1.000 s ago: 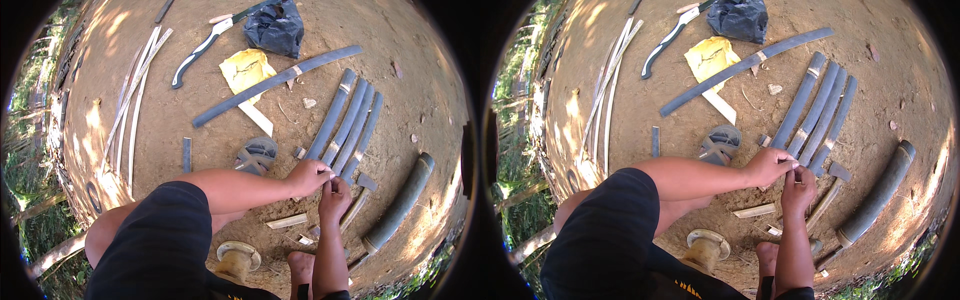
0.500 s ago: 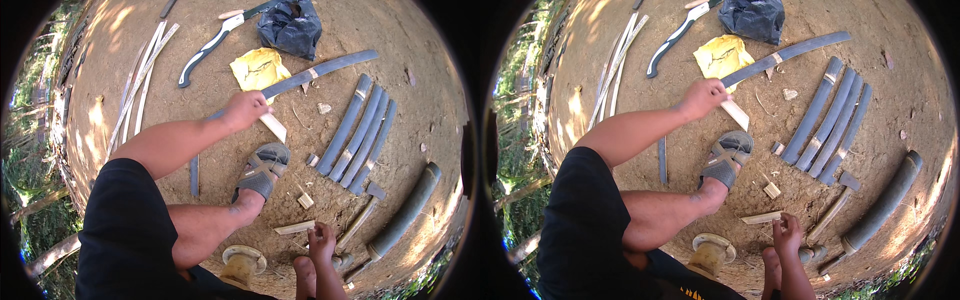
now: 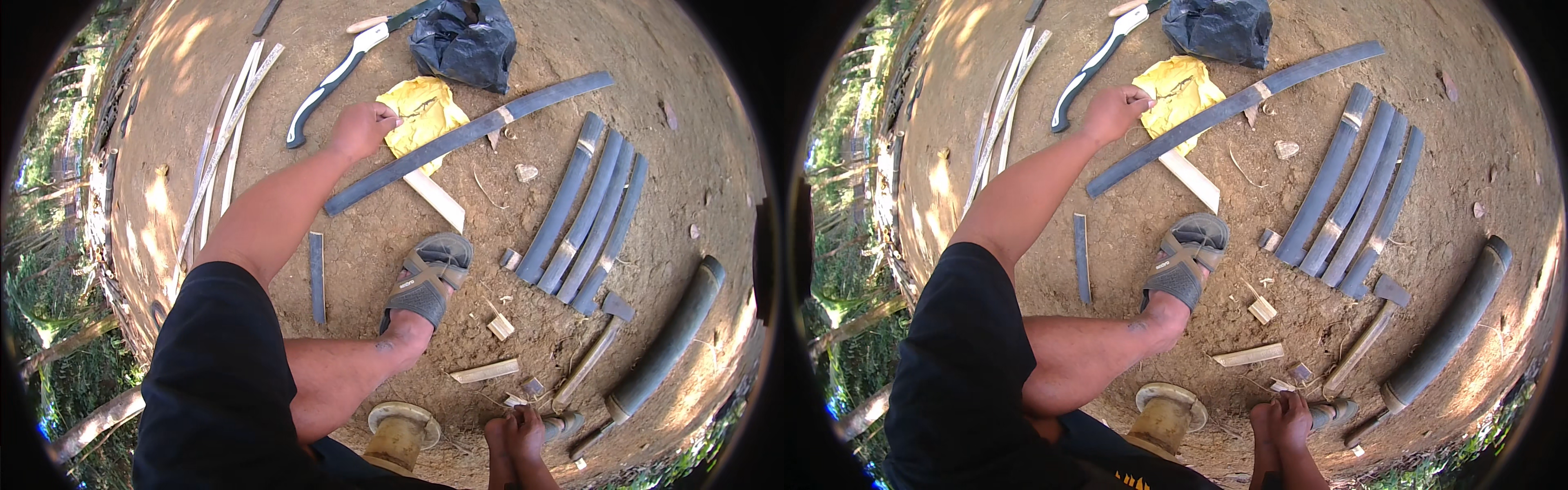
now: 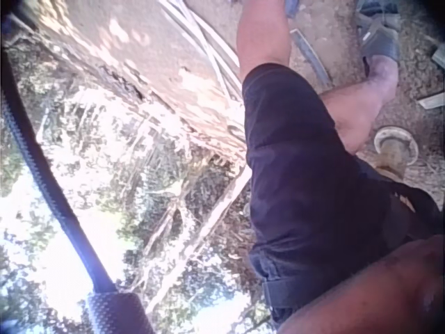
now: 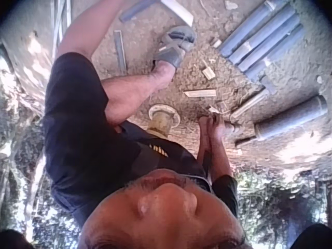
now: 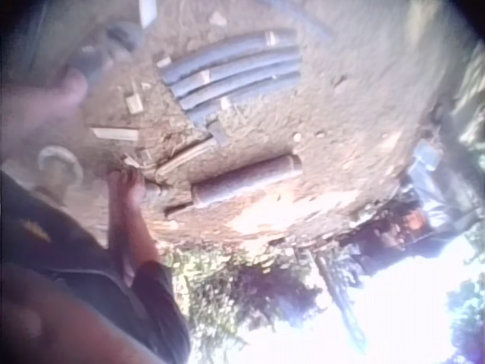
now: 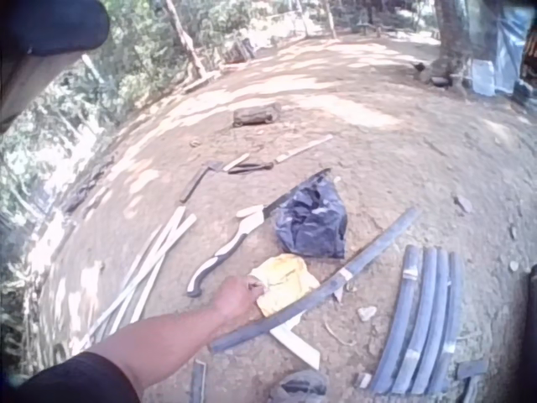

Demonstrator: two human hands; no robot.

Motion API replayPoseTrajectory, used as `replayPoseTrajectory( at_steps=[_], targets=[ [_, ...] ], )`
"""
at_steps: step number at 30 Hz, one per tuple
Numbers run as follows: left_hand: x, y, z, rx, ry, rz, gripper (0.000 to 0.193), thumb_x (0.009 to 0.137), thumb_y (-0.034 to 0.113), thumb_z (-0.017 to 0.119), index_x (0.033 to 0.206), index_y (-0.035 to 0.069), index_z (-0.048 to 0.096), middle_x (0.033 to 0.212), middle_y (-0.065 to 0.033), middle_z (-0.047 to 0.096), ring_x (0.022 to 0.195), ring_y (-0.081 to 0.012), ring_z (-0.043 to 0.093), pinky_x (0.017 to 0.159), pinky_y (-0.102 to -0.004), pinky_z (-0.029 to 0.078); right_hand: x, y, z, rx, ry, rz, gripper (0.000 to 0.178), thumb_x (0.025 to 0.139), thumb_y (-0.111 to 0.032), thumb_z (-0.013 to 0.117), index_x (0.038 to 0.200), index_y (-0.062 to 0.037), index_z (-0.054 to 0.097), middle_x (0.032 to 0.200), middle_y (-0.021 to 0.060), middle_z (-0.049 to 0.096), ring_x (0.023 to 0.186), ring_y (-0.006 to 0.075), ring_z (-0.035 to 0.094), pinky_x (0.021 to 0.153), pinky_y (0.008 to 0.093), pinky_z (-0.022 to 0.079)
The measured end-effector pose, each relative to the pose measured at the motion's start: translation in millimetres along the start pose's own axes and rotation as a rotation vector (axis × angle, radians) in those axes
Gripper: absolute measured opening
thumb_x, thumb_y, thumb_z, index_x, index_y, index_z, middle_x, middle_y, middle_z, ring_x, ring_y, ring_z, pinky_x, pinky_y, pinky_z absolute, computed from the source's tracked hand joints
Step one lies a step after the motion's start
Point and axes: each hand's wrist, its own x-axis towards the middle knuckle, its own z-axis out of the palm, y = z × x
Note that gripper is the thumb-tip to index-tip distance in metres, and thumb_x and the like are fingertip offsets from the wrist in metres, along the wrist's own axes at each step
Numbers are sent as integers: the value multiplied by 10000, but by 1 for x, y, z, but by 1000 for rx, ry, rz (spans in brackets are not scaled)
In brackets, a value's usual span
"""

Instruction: The person measures bamboo slats with a tape measure, trims and notches them using a hatchet, and assembles the pieces by hand to form a small structure.

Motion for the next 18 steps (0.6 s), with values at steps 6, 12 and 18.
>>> replayPoseTrajectory(
  at_steps=[6, 12, 18],
  targets=[
    [7, 14, -15, -57, 10, -62, 332, 940, 404, 732, 1027, 90, 796, 839, -70, 759, 755, -199, 702, 729, -363, 530, 4, -5, 1, 34, -15, 81, 231, 823, -144, 721, 1027, -37, 706, 929, 162, 720, 858, 386, 692, 778, 473, 561],
    [13, 34, -22, -31, -41, -63, 370, 960, 411, 715, 1101, 75, 783, 889, -70, 759, 784, -158, 678, 762, -338, 526, 5, 4, 5, 45, -7, 65, 231, 825, -148, 728, 1029, -39, 715, 920, 159, 720, 847, 374, 700, 775, 462, 561],
    [26, 29, -16, -70, -53, -30, 377, 957, 416, 714, 1080, 66, 785, 922, -63, 776, 819, -167, 709, 792, -335, 538, 8, 2, 8, 20, 17, 54, 242, 812, -151, 741, 1025, -38, 725, 862, 148, 720, 794, 348, 702, 754, 450, 556]
  ],
)
